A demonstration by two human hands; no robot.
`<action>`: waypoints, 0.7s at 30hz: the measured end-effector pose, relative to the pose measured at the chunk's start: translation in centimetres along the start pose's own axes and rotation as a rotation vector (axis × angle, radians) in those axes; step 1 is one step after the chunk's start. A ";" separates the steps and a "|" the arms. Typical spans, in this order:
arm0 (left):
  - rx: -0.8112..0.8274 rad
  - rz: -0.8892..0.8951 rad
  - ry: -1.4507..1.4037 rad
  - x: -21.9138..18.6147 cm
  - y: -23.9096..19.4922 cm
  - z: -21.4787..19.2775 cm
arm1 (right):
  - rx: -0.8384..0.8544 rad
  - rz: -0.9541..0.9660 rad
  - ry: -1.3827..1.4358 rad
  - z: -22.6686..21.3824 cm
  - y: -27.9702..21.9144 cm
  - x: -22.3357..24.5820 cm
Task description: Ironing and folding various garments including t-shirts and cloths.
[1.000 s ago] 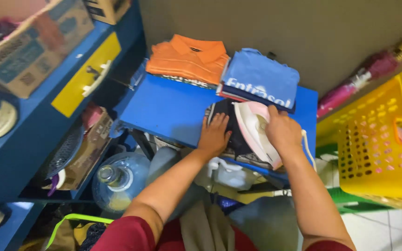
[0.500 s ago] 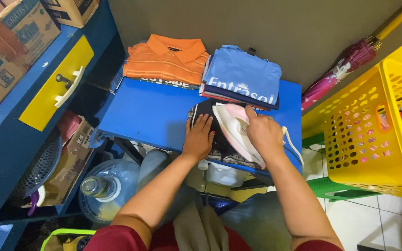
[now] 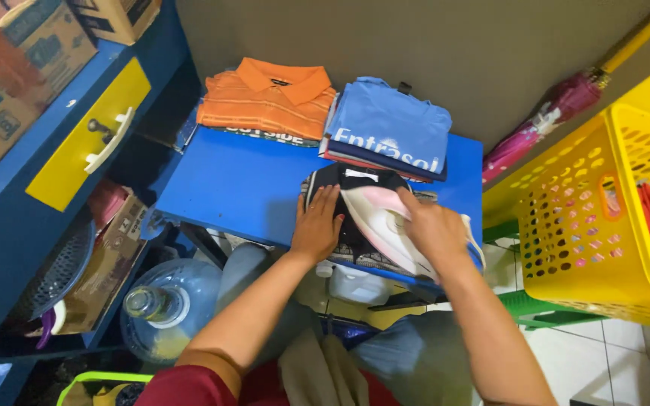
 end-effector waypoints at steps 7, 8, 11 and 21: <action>-0.029 0.035 0.019 -0.5 0.5 0.2 | -0.211 0.058 -0.125 0.8 3.4 0.9; -0.011 0.022 0.003 -0.2 0.3 0.3 | -0.153 0.061 -0.054 0.5 2.9 0.9; -0.013 0.034 -0.007 -0.3 0.0 0.5 | -0.071 0.128 0.004 0.4 0.0 -0.6; -0.049 0.075 0.089 -0.3 0.0 0.6 | -0.057 0.300 0.041 2.4 0.0 -2.8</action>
Point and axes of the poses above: each hand's wrist, its own y-axis towards the middle knuckle, its own z-axis out of the palm, x = y × z, the point moved 8 cm from there along y, towards the middle knuckle, and after that the axes turned 8 degrees about -y, right-handed, at the moved point
